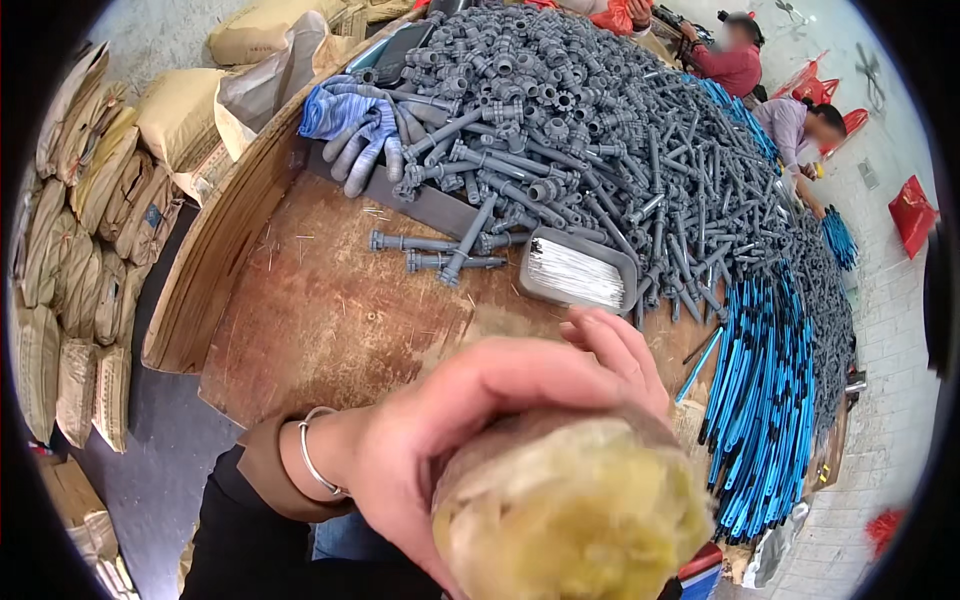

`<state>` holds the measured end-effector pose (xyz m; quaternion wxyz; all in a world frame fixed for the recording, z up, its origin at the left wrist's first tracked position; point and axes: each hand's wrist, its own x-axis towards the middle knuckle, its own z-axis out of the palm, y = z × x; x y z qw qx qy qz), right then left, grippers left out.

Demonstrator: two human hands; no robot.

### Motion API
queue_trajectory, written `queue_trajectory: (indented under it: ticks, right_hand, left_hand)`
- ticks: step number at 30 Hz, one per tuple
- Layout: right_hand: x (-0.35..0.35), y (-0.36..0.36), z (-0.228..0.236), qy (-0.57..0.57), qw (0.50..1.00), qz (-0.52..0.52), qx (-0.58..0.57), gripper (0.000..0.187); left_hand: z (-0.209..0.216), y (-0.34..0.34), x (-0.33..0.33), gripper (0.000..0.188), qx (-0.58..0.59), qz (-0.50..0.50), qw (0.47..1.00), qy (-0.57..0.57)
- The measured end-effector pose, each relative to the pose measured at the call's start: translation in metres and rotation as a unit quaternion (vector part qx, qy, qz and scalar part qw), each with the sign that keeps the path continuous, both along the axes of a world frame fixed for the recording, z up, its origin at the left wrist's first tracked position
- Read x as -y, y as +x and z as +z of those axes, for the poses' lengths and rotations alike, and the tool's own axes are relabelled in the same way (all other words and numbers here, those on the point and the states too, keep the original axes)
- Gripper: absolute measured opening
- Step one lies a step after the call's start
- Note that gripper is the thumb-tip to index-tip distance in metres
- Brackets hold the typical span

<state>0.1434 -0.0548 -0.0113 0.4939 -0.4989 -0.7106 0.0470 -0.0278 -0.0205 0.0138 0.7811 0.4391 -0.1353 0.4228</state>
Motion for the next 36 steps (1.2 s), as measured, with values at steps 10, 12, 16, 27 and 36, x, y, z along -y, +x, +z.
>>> queue_trajectory:
  ticks: [10, 12, 16, 27, 36]
  right_hand:
    - [-0.006, 0.003, 0.008, 0.044, 0.997, -0.039, 0.047, 0.034]
    - [-0.005, 0.002, 0.008, 0.047, 0.998, -0.043, 0.031, 0.034]
    - [0.0, 0.007, 0.003, 0.027, 0.999, -0.034, 0.003, 0.032]
    - [-0.003, 0.007, 0.002, 0.055, 0.998, -0.029, -0.008, 0.024]
    - [-0.004, 0.002, 0.001, 0.062, 0.997, -0.044, -0.004, 0.02]
  left_hand:
    - [-0.01, 0.011, -0.023, 0.107, -0.095, 0.042, 0.979, -0.178]
    - [-0.011, 0.012, -0.024, 0.106, -0.095, 0.038, 0.978, -0.182]
    - [-0.015, 0.013, -0.026, 0.104, -0.093, 0.032, 0.976, -0.193]
    - [-0.017, 0.016, -0.029, 0.105, -0.108, 0.045, 0.976, -0.184]
    - [-0.028, 0.012, -0.031, 0.088, -0.027, -0.039, 0.976, -0.212]
